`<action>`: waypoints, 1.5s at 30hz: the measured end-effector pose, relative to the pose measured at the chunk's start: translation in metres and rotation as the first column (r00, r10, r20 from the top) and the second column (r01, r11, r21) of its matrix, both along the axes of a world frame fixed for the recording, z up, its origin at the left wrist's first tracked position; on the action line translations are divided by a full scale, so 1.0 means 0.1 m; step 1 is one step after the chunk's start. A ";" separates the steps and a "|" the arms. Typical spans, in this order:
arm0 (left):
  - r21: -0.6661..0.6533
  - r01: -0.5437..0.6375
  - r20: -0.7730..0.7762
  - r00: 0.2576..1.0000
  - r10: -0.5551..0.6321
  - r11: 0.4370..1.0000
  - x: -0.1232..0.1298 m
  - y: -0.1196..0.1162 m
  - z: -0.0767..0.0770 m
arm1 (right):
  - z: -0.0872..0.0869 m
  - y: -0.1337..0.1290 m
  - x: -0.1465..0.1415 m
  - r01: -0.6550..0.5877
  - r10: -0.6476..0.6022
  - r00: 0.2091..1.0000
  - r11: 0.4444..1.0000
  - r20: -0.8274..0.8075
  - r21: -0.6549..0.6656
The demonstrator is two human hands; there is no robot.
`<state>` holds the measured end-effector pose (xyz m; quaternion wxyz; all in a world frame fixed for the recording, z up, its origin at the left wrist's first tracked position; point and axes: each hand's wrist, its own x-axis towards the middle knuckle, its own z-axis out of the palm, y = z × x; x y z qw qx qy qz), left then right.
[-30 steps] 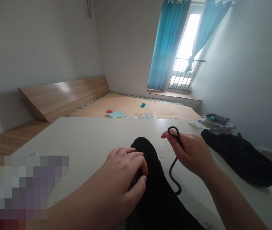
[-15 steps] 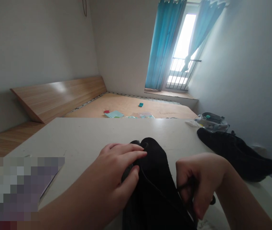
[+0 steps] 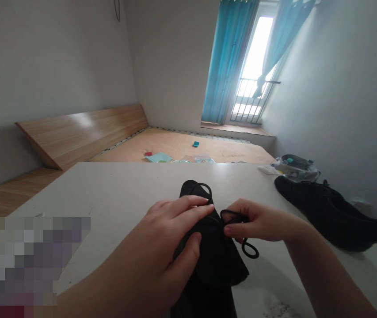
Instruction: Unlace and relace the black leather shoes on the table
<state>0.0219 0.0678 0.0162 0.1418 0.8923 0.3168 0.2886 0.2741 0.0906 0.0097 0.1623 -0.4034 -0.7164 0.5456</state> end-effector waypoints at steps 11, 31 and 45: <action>0.002 0.034 0.059 0.998 -0.034 0.999 0.03 -0.01 -0.02 | 0.02 0.00 -0.10 0.515 -0.454 0.807 0.854 -0.379 0.074; -0.043 0.041 -0.162 0.986 -0.047 0.998 0.04 0.02 -0.03 | -0.02 0.13 0.35 0.588 -0.624 0.781 0.748 0.022 0.308; -0.323 -0.135 -0.411 0.912 -0.010 0.937 0.05 0.02 0.02 | -0.21 0.16 -0.27 0.442 -0.493 0.863 0.841 0.107 0.312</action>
